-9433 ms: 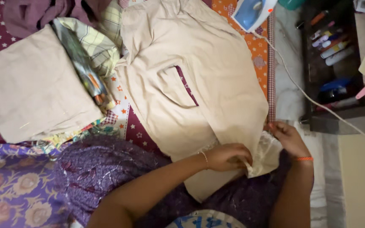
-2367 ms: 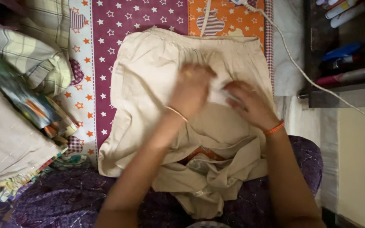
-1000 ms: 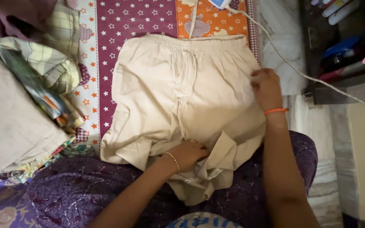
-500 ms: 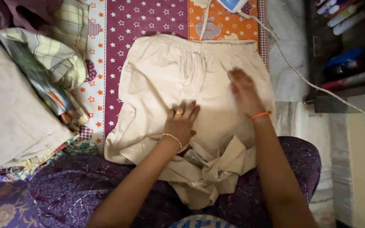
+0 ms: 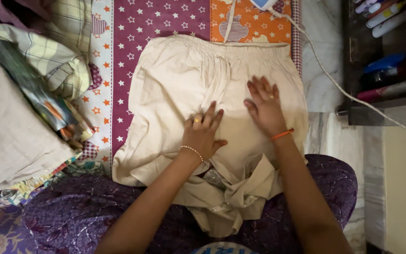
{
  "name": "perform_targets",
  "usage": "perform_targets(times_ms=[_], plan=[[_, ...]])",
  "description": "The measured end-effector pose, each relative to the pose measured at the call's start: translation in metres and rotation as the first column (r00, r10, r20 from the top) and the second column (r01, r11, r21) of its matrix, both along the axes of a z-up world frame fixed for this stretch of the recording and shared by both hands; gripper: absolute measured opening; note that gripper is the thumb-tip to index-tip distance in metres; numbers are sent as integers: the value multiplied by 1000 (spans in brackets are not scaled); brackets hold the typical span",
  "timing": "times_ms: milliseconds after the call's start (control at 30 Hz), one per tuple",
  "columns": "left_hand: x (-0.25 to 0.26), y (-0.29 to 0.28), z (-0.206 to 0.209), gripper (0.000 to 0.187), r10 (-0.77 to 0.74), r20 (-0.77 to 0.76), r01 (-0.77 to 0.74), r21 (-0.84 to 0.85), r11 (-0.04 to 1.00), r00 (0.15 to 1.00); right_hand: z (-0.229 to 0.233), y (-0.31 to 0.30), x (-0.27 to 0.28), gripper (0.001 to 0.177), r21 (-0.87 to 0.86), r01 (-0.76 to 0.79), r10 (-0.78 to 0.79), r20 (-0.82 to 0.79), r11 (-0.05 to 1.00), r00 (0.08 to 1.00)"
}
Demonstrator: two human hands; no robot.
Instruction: The person irons a pair of beige trousers laid out on a bed. They use a blue and white electric iron to smooth the fabric, repeatedly adjusting the trousers and ironing different sections including the legs and waistband.
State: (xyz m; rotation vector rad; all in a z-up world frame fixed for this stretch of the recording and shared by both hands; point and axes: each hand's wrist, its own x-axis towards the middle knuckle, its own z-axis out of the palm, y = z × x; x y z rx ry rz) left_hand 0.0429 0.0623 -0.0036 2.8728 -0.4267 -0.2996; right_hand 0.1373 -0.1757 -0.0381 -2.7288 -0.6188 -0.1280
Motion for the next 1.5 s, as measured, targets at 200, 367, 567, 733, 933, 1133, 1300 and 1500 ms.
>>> perform_targets(times_ms=[200,367,567,733,933,1133,1300,1500], plan=[[12,-5,3,102,53,-192,-30,123,992,980,-4,-17,14,59,-39,104,-106,-57,994,993],[12,-4,10,102,54,-200,-28,133,991,978,5,-38,20,45,195,150,-138,-72,969,988],[12,-2,6,103,46,-194,-25,106,994,980,16,-40,13,31,290,247,-261,8,925,965],[11,-3,-2,104,38,-155,-24,90,996,987,15,-39,13,31,268,205,-210,-12,941,978],[12,-5,-4,104,34,-170,-16,106,994,985,8,-47,18,34,213,148,-152,2,966,988],[13,-5,-3,104,28,-194,-7,105,994,981,-6,-50,21,37,212,151,-151,-15,966,988],[12,-5,-6,104,23,-177,-6,98,995,984,-9,-44,19,50,165,127,-136,45,978,990],[12,-4,-6,103,21,-186,-3,95,995,982,-9,-43,20,61,153,139,-151,74,978,986]])
